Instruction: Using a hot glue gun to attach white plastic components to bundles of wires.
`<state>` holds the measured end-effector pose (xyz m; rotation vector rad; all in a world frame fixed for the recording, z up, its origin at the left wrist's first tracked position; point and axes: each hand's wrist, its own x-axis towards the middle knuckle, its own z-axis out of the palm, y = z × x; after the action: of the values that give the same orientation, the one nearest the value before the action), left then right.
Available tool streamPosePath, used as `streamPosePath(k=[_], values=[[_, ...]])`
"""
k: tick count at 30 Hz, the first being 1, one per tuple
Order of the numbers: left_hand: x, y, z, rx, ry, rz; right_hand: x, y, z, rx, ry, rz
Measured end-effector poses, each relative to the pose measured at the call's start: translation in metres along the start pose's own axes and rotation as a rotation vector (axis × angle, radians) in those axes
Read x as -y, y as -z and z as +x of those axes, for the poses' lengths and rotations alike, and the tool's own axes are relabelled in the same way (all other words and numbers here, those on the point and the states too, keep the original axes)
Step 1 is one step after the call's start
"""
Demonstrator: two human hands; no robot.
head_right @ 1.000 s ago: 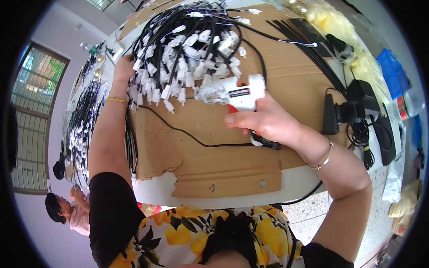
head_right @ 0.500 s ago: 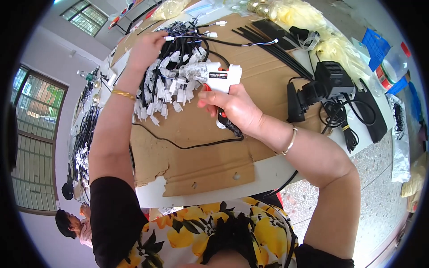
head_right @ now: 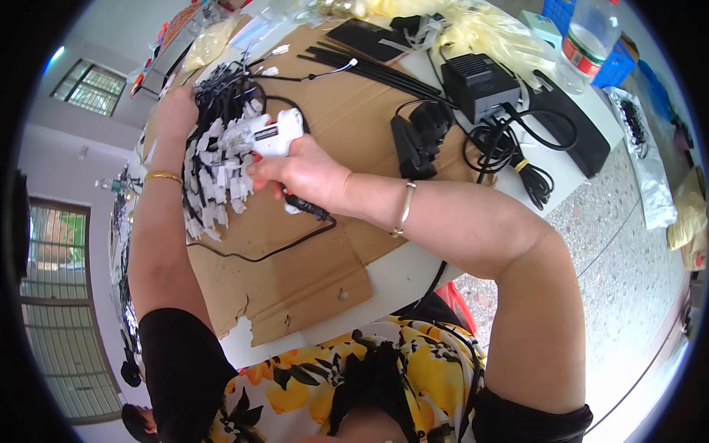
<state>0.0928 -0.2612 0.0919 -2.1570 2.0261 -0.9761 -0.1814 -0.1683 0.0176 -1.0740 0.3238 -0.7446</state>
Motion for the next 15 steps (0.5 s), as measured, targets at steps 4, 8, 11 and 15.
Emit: streamPosePath(k=[4, 8, 11, 15], values=[[0.033, 0.046, 0.001, -0.183, 0.269, -0.13, -0.002, 0.001, -0.003, -0.056, -0.002, 0.002], [0.088, 0.082, -0.016, -0.406, 0.863, -1.053, -0.004, 0.001, -0.004, -0.041, 0.03, -0.008], [0.105, 0.08, -0.051, -0.513, 0.9, -1.305, -0.003, -0.004, -0.005, -0.027, -0.001, -0.042], [0.079, 0.066, -0.099, -0.292, 0.886, -1.372, -0.001, -0.01, -0.007, -0.006, 0.034, -0.102]])
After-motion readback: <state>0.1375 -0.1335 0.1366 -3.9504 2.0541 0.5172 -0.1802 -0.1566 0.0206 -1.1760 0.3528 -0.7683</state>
